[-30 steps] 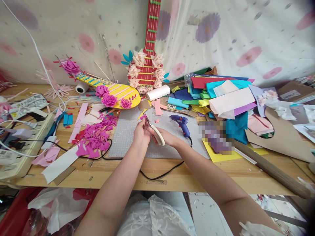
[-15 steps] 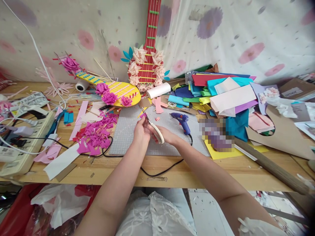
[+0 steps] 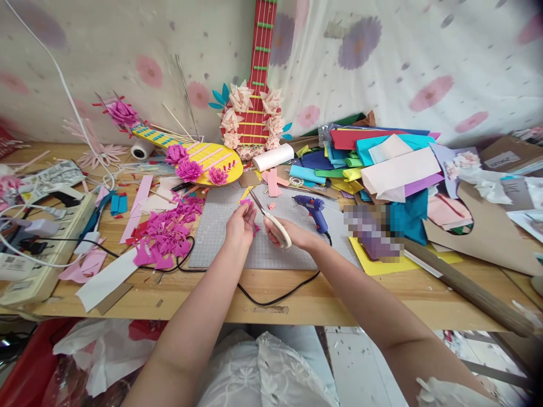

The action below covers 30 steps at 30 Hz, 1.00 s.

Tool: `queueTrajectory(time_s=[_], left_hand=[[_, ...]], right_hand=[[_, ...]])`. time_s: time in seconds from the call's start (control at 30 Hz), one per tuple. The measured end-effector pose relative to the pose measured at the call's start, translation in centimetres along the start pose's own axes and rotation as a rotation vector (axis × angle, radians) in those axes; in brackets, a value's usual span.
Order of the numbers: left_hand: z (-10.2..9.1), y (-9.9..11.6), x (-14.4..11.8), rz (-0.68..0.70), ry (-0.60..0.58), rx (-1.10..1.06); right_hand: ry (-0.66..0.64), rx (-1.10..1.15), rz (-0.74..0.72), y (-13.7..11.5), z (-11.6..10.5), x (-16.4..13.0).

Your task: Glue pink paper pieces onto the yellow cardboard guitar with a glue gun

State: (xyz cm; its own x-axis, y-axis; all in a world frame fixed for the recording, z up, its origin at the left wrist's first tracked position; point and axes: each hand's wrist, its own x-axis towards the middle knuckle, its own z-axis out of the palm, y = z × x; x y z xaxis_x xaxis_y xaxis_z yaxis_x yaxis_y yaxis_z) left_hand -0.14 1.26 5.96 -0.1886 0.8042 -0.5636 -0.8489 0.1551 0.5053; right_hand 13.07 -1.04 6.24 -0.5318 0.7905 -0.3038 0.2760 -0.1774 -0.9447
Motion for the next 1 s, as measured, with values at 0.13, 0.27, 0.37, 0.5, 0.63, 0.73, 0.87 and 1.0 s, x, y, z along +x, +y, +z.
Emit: queueTrajectory(time_s=[0.13, 0.27, 0.37, 0.5, 0.63, 0.73, 0.87, 1.0], left_hand=[[-0.5, 0.7, 0.1, -0.003, -0.089, 0.127], [-0.5, 0.8, 0.0, -0.031, -0.113, 0.192], [-0.5, 0.6, -0.1, -0.034, -0.112, 0.197], [-0.6, 0.5, -0.1, -0.026, -0.114, 0.203], [-0.7, 0.5, -0.1, -0.027, -0.118, 0.207], [-0.7, 0.4, -0.1, -0.029, -0.128, 0.214], [-0.7, 0.4, 0.0, -0.039, -0.144, 0.228], [-0.8, 0.6, 0.0, -0.051, -0.157, 0.252]], right_hand=[[-0.144, -0.127, 0.018, -0.3, -1.5, -0.9], [-0.17, -0.263, -0.037, -0.6, -1.8, -1.0], [-0.144, -0.263, -0.033, -0.8, -1.5, -0.8], [-0.14, -0.208, -0.02, -0.8, -1.2, -0.6], [-0.124, -0.161, -0.018, -0.7, -1.2, -0.6], [-0.111, -0.152, -0.028, -0.5, -1.3, -0.6], [-0.107, -0.128, -0.045, -0.1, -1.3, -0.6], [-0.101, -0.1, -0.038, 0.1, -1.4, -0.6]])
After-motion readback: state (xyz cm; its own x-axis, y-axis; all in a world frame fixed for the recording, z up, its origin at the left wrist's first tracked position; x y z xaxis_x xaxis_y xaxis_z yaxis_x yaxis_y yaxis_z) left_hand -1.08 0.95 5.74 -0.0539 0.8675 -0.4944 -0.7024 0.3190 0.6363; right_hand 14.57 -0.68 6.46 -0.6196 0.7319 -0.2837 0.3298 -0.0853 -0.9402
